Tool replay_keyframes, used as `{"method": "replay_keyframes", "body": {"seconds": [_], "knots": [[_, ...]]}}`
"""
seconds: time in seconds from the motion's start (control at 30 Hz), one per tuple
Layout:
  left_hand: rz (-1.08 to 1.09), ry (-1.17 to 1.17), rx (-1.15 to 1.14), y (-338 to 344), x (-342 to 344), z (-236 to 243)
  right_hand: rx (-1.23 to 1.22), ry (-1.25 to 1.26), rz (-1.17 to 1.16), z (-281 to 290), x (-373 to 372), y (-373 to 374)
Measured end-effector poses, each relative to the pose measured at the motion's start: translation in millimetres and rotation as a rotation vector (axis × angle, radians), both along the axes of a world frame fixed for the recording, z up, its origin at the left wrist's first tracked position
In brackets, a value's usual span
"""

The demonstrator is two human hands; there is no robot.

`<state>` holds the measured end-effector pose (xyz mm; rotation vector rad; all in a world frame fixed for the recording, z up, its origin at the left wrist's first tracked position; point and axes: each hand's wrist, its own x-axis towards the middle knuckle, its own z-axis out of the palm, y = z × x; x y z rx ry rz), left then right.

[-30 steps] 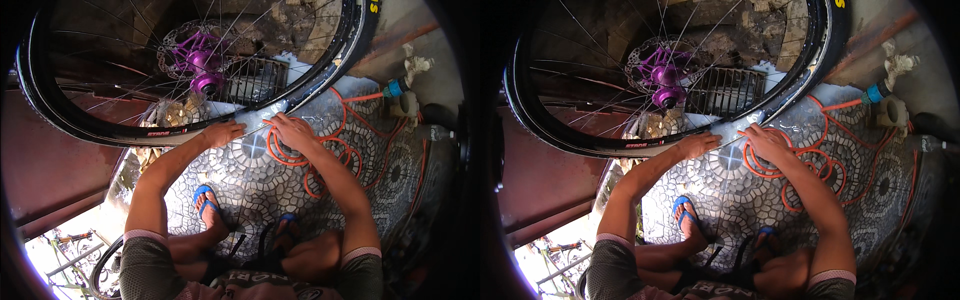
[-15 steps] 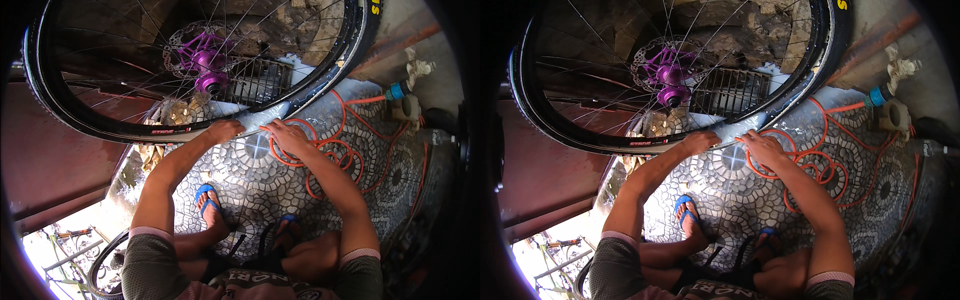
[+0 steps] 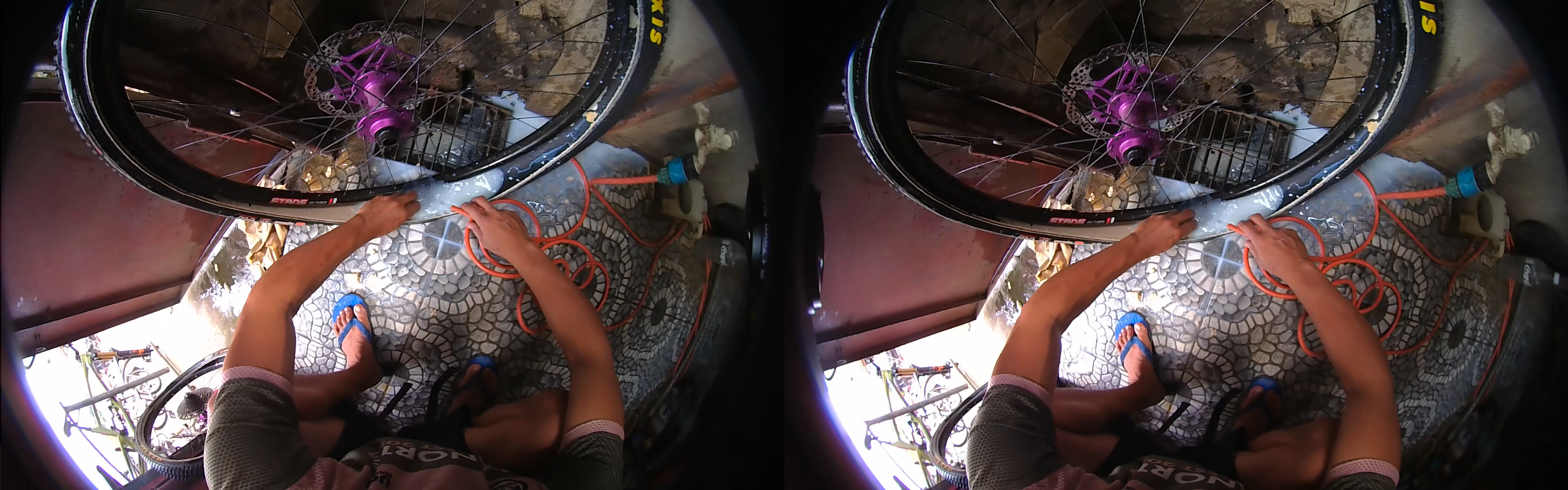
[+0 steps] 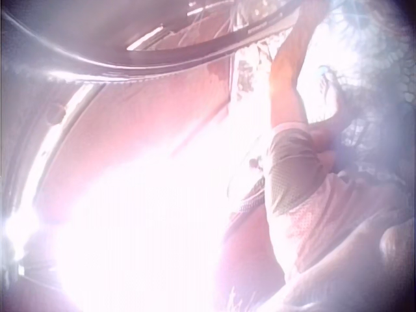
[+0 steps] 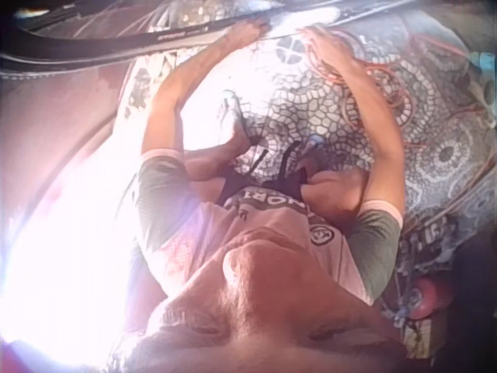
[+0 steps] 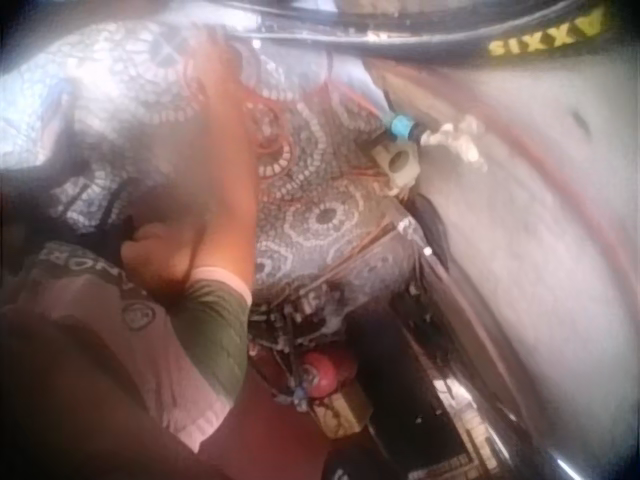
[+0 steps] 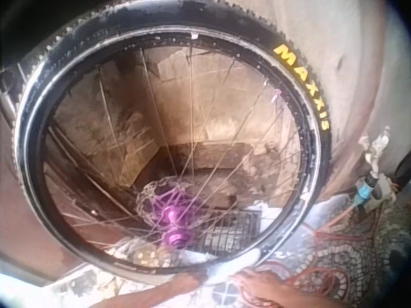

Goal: The person removes a bicycle tire from the rim using tire levers, then re-seats the tire bead onto the rim by hand and with tools. The person works on a single wheel placed on a tiled floor.

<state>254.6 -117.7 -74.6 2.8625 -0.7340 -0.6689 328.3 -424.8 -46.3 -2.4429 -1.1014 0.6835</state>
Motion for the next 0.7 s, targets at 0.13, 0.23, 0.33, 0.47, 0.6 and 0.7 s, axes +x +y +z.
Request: {"method": "replay_keyframes", "body": {"seconds": [0.13, 0.23, 0.33, 0.47, 0.6, 0.7], "knots": [[-0.006, 0.078, 0.024, -4.2, 12.0, 8.9, -0.006, 0.010, -0.009, -9.8, 1.9, -2.8], [-0.057, 0.136, 0.104, -21.3, 33.2, 20.1, 0.018, 0.004, -0.024, -18.2, 1.2, -7.6], [-0.077, 0.168, 0.121, -22.6, 39.8, 8.8, 0.007, -0.035, 0.015, -7.4, 0.8, -1.9], [-0.117, 0.177, 0.034, -16.5, 40.8, -3.7, 0.004, -0.051, 0.039, -2.4, 2.1, -3.3], [-0.336, 0.084, -0.050, -0.6, 43.5, -0.5, 0.030, -0.056, 0.019, -5.1, 0.1, -7.5], [-0.323, 0.083, -0.089, 10.3, 32.4, -1.5, 0.092, -0.079, -0.008, -8.4, -2.5, -10.7]]}}
